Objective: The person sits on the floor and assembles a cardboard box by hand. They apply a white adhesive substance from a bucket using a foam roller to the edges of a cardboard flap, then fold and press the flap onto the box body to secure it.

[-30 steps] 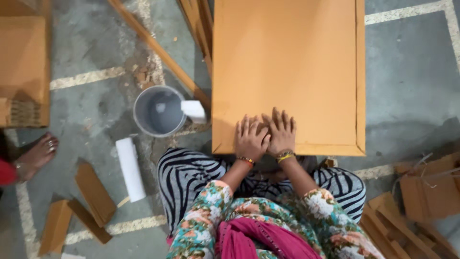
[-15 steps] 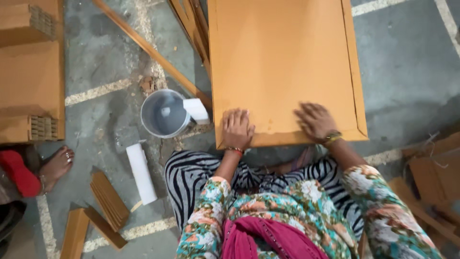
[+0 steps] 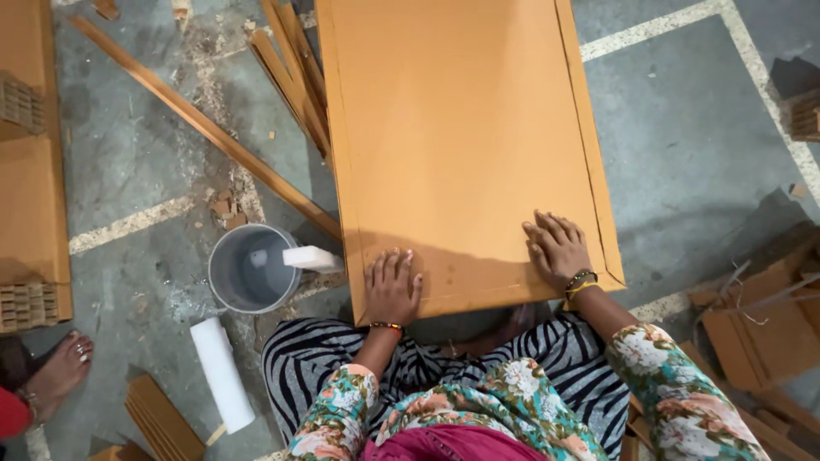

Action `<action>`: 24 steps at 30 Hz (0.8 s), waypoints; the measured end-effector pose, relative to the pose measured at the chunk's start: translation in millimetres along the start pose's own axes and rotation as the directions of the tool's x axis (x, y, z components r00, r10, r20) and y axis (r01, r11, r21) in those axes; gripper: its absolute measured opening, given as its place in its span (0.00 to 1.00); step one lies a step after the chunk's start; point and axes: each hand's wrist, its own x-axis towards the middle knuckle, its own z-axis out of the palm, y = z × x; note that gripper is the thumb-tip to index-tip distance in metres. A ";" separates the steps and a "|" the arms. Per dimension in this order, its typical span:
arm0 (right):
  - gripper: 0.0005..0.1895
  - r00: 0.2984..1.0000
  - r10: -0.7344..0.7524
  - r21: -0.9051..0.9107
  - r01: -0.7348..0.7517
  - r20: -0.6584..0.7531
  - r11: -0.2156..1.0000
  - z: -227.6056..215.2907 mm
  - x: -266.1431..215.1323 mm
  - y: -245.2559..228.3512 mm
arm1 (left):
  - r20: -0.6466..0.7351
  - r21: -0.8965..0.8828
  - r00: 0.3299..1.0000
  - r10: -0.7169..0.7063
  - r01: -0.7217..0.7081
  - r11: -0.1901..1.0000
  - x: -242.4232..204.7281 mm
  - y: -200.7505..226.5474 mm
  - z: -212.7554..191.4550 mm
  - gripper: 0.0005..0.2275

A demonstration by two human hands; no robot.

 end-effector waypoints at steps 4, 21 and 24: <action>0.23 0.999 -0.025 -0.012 0.025 -0.020 1.000 3.0 -1.5 1.3 | 0.021 -0.026 1.000 -0.017 0.018 1.000 -5.9 -2.7 5.9 0.22; 0.39 0.930 0.329 -0.115 -0.313 0.163 0.943 97.0 1.8 -106.6 | -0.028 -0.017 0.991 -0.134 0.133 0.991 -7.8 31.9 15.5 0.24; 0.37 0.970 0.236 -0.257 -0.214 0.059 0.942 125.2 14.9 -166.2 | -0.006 -0.098 0.988 -0.154 0.152 0.983 -0.4 47.3 31.0 0.24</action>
